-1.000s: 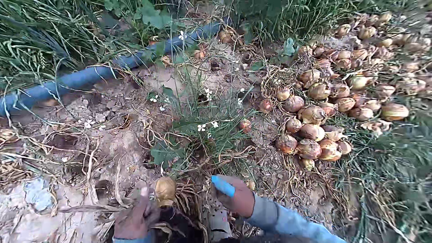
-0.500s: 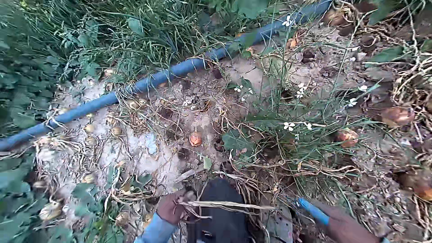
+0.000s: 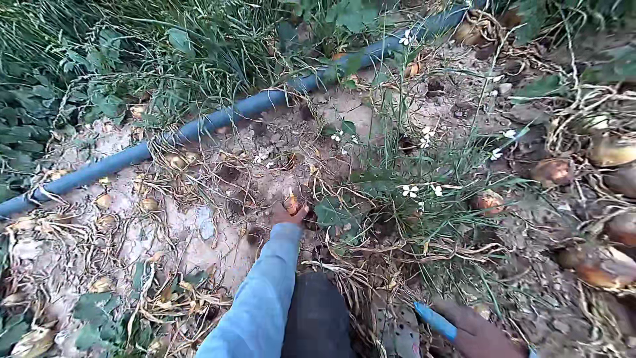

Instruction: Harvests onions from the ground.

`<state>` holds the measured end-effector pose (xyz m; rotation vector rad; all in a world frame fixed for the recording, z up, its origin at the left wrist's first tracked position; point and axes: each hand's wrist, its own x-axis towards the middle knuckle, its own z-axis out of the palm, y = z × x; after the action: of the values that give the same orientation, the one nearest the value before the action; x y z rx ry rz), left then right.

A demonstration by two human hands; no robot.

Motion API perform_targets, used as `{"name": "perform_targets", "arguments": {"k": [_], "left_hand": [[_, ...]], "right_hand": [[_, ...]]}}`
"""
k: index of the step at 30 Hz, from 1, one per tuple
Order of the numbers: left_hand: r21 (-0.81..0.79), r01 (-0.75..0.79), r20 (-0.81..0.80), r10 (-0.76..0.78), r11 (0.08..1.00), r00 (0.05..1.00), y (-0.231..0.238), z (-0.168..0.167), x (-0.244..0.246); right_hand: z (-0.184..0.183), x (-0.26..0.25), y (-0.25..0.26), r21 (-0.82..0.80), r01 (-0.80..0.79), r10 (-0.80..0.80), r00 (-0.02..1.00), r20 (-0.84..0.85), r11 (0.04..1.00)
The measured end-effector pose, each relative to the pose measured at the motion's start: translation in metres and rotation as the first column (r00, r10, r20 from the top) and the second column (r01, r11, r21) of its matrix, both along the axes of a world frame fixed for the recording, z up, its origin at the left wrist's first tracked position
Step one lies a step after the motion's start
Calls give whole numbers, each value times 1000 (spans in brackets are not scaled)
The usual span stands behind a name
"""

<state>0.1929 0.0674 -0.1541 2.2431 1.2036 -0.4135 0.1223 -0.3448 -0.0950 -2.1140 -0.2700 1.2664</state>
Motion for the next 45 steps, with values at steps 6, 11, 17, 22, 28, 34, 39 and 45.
{"name": "perform_targets", "arguments": {"k": [6,11,17,22,28,34,39,45], "left_hand": [[-262,87,395,24,961,918,-55,34,-7],[-668,411,556,49,620,830,-130,84,-86],[-317,536,433,-383,782,816,-158,94,-101],[-529,153,347,48,834,937,-119,75,-56],[-251,408,650,-160,878,743,-44,70,-113],[442,-169,97,140,881,985,133,-20,-324],[399,-430,159,400,810,902,120,-57,-394],[479,-511,230,460,714,858,124,-88,-402]], "right_hand": [[2,13,10,130,252,-260,965,46,959],[41,45,56,92,49,-59,993,99,995],[50,35,71,4,-158,144,914,379,987],[45,-1,34,436,-129,60,984,169,891],[34,-1,19,248,-250,271,961,-53,936],[41,37,39,-381,-408,410,908,-81,830],[45,48,51,-357,-305,398,890,222,883],[67,42,145,-167,-263,256,965,-63,950]]}}
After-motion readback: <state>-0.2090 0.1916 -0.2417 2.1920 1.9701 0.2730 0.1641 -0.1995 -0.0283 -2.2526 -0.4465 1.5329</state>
